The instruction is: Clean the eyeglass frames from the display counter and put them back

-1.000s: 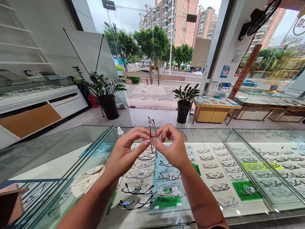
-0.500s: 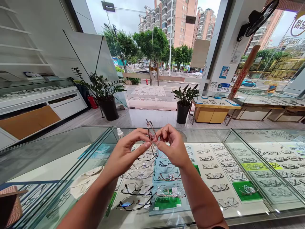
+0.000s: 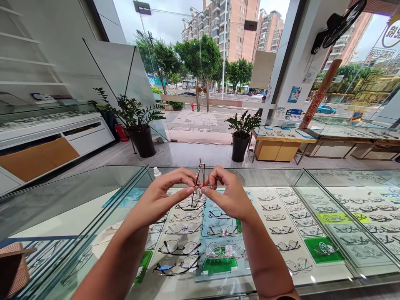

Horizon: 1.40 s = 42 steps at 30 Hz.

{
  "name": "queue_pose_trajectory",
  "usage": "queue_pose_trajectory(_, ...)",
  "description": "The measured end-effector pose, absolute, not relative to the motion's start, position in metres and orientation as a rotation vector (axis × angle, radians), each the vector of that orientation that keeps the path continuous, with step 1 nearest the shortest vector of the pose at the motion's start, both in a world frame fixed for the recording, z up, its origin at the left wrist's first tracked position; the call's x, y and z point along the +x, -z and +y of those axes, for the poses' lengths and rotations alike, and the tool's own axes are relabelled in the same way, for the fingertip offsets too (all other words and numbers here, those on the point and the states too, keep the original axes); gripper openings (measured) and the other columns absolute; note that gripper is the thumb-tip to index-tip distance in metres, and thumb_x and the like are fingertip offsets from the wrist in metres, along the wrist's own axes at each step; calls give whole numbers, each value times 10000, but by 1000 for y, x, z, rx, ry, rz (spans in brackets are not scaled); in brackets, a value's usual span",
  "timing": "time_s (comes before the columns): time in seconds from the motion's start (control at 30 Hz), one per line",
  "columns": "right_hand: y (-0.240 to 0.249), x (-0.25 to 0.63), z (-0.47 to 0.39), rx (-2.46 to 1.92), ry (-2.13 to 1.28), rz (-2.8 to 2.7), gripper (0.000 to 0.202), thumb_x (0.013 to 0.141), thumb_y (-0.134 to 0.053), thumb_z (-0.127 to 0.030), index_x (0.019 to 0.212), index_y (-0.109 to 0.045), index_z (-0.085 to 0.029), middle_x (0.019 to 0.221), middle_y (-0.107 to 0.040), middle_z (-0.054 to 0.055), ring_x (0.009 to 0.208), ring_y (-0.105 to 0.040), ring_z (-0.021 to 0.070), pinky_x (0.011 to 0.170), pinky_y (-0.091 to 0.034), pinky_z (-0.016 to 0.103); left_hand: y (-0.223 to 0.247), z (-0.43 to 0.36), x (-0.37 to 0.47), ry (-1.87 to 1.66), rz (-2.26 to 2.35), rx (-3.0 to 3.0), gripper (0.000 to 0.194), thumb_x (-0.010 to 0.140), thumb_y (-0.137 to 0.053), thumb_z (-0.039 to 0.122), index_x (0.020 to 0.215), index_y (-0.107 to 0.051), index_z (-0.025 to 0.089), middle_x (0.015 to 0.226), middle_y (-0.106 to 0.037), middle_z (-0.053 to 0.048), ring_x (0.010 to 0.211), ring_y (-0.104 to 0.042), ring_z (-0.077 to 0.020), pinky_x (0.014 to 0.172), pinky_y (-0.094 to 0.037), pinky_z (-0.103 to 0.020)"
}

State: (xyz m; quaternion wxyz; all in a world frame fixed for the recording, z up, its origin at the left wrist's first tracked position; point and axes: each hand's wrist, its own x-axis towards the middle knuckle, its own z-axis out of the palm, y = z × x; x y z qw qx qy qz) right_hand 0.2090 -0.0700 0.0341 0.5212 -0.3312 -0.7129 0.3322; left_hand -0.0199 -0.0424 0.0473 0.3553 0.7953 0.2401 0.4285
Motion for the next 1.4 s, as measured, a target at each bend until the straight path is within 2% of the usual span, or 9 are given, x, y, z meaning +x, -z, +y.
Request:
queue_pose_trajectory(0.23, -36, 204, -80, -901, -562, -1800, 227, 928, -680, -171, 842, -491, -262, 839, -613, -16, 797, -563, 192, 773, -430, 365, -47, -46, -16, -1098, 638, 2112, 143, 987, -705, 327, 907, -755, 220, 1081, -738, -67, 1030, -683, -210, 950, -508, -347)
queue_pose_trajectory(0.47, -39, 200, -84, -902, -364, -1911, 243, 874, -622, -68, 846, -470, -256, 844, -634, -18, 806, -559, 195, 823, -396, 382, -45, -46, -15, -1085, 622, 2127, 124, 995, -700, 305, 924, -743, 214, 1085, -732, -56, 1028, -678, -190, 944, -503, -320)
queue_pose_trajectory(0.77, -35, 201, -78, -881, -521, -1796, 227, 906, -650, -160, 856, -452, -258, 843, -589, -17, 795, -536, 187, 783, -409, 355, -46, -49, -15, -1123, 602, 2132, 113, 1001, -691, 295, 933, -727, 212, 1062, -721, -47, 1019, -672, -182, 935, -511, -311)
queue_pose_trajectory(1.07, -36, 203, -76, -790, -688, -1733, 260, 891, -678, -151, 851, -445, -261, 840, -570, -29, 793, -516, 174, 768, -431, 334, -46, -49, -15, -1118, 607, 2119, 114, 997, -694, 301, 932, -732, 215, 1077, -724, -51, 1022, -677, -188, 938, -513, -315)
queue_pose_trajectory(1.4, -37, 203, -77, -762, -725, -1736, 253, 907, -686, -170, 847, -457, -258, 841, -569, -31, 795, -545, 170, 768, -439, 336, -47, -49, -17, -1124, 603, 2106, 102, 993, -704, 291, 922, -733, 224, 1094, -725, -43, 1046, -676, -183, 949, -507, -317)
